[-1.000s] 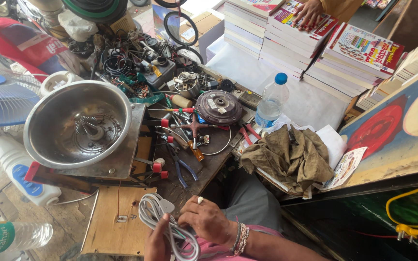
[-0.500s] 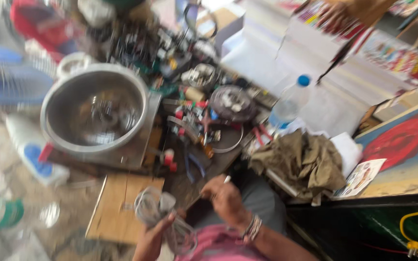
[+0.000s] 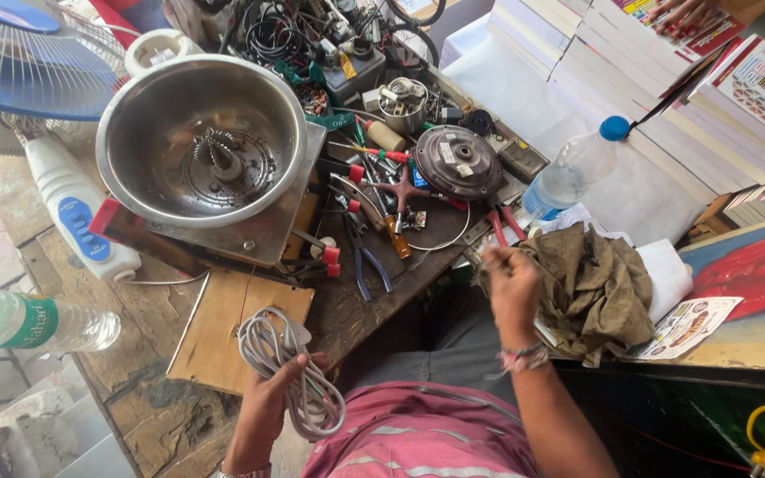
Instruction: The person strips the insulation from the ends of a grey power cord and connects the exposed wires to terminals on a small wooden board. They use a screwdriver to tighten the terminal screws and secure the connections.
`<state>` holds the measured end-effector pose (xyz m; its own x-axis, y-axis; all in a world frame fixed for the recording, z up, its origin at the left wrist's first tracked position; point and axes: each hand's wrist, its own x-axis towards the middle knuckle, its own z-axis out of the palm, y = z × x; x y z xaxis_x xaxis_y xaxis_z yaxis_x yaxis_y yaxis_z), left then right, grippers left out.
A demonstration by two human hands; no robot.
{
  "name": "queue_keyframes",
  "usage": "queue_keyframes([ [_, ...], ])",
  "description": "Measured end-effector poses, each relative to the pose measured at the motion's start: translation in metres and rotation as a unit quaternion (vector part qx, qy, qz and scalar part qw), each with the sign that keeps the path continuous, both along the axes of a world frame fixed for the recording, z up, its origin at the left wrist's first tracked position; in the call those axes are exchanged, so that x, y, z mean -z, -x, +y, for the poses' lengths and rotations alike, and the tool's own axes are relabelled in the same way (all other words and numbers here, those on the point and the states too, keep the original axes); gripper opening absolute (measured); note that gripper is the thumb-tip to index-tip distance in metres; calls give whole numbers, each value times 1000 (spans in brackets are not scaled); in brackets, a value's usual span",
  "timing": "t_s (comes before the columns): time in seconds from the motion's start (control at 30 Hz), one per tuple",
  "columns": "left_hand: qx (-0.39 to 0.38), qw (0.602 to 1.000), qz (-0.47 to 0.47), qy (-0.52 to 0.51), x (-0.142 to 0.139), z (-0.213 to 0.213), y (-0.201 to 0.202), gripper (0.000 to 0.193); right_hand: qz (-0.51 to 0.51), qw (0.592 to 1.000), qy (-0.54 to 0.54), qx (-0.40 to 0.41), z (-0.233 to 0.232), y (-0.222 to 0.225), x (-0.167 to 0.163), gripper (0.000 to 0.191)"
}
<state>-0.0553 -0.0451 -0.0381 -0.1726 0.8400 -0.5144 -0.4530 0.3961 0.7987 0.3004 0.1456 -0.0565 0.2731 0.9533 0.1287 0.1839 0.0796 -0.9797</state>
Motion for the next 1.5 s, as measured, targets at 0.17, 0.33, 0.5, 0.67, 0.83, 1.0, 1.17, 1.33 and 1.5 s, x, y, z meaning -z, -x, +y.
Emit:
queue_keyframes([
  [0.17,-28,999,-19,2,3,3,-12,33,-195,980,-24,41,51,-12,9,24],
  [0.33,-21,999,-40,-11,0,8,-25,35,-480,855,-181,69,72,0,-11,44],
  [0.5,0,995,-102,15,-9,16,-37,44,-229,955,-5,-187,9,39,-14,36],
  [0.67,3,998,27,-57,-18,34,-56,42,165,841,210,-470,-72,96,6,57],
  [0.83,68,971,228,-30,-41,41,-52,34,275,822,262,-425,-74,102,8,39],
  [1.0,42,980,99,-165,-63,37,-47,28,328,840,253,-349,-72,92,-12,19],
  [1.17,68,978,89,-177,-68,26,-27,22,316,887,181,-282,-67,73,-44,13],
  [1.33,13,979,112,-168,-66,16,10,21,352,919,56,-170,-38,31,-72,6],
  [1.5,-63,928,316,-188,-83,4,41,24,365,925,-42,-95,2,-9,-94,7],
])
